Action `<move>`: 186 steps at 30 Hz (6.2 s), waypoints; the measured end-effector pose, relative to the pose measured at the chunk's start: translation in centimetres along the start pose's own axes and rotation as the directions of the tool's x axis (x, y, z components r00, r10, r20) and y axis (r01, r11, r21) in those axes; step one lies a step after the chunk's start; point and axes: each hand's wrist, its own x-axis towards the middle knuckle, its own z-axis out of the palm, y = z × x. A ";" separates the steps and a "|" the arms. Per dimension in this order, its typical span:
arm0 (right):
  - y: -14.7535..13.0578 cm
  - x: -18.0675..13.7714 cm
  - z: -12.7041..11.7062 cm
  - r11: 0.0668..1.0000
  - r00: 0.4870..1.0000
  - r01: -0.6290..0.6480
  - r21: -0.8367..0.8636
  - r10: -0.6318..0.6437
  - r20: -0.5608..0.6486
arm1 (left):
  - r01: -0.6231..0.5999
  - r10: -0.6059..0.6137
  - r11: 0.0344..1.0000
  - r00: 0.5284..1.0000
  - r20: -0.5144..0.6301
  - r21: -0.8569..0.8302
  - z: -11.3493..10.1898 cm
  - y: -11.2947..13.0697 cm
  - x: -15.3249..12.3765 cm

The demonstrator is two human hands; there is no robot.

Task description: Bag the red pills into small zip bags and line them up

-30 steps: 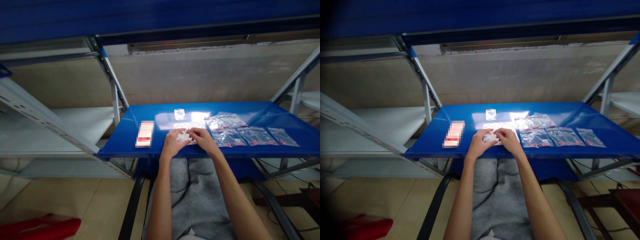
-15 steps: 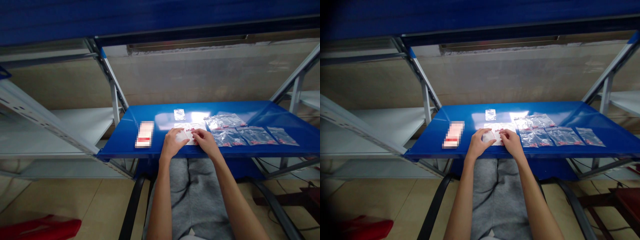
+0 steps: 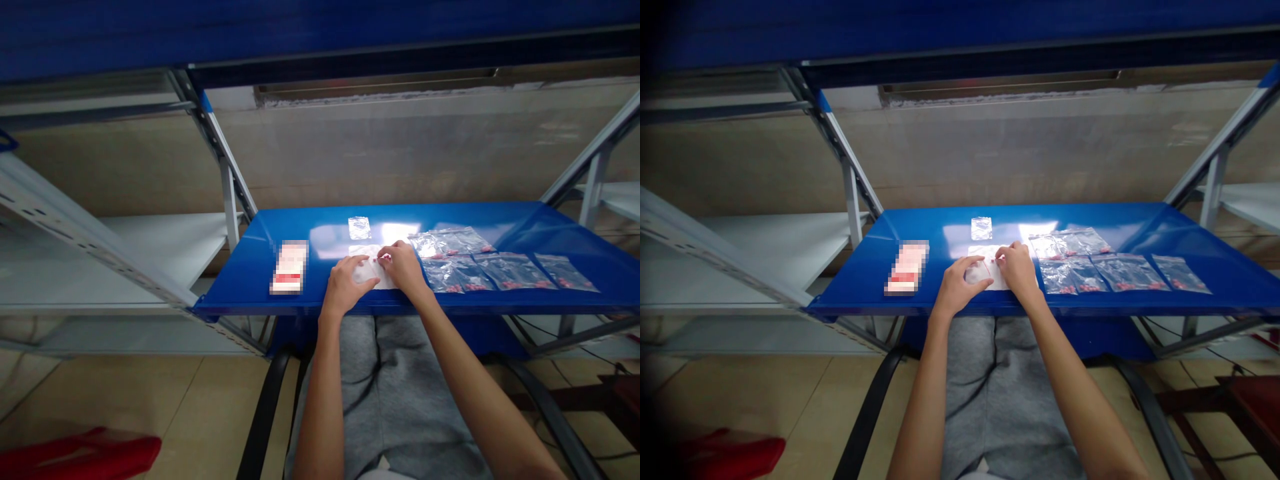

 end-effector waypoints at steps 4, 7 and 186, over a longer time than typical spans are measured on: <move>-0.4 0.0 -0.1 1.000 1.000 -0.001 -0.012 0.001 -0.004 | -0.005 0.005 1.000 1.000 0.007 0.000 0.1 -0.1 0.0; -0.9 -0.1 -0.6 0.999 1.000 0.007 0.042 -0.006 -0.024 | -0.003 0.003 1.000 1.000 0.011 -0.004 0.0 0.0 0.0; -5.8 -5.4 -6.4 0.577 0.984 -0.176 0.798 0.094 0.150 | 0.235 -0.294 0.724 0.956 0.018 -0.649 -2.4 4.1 -0.1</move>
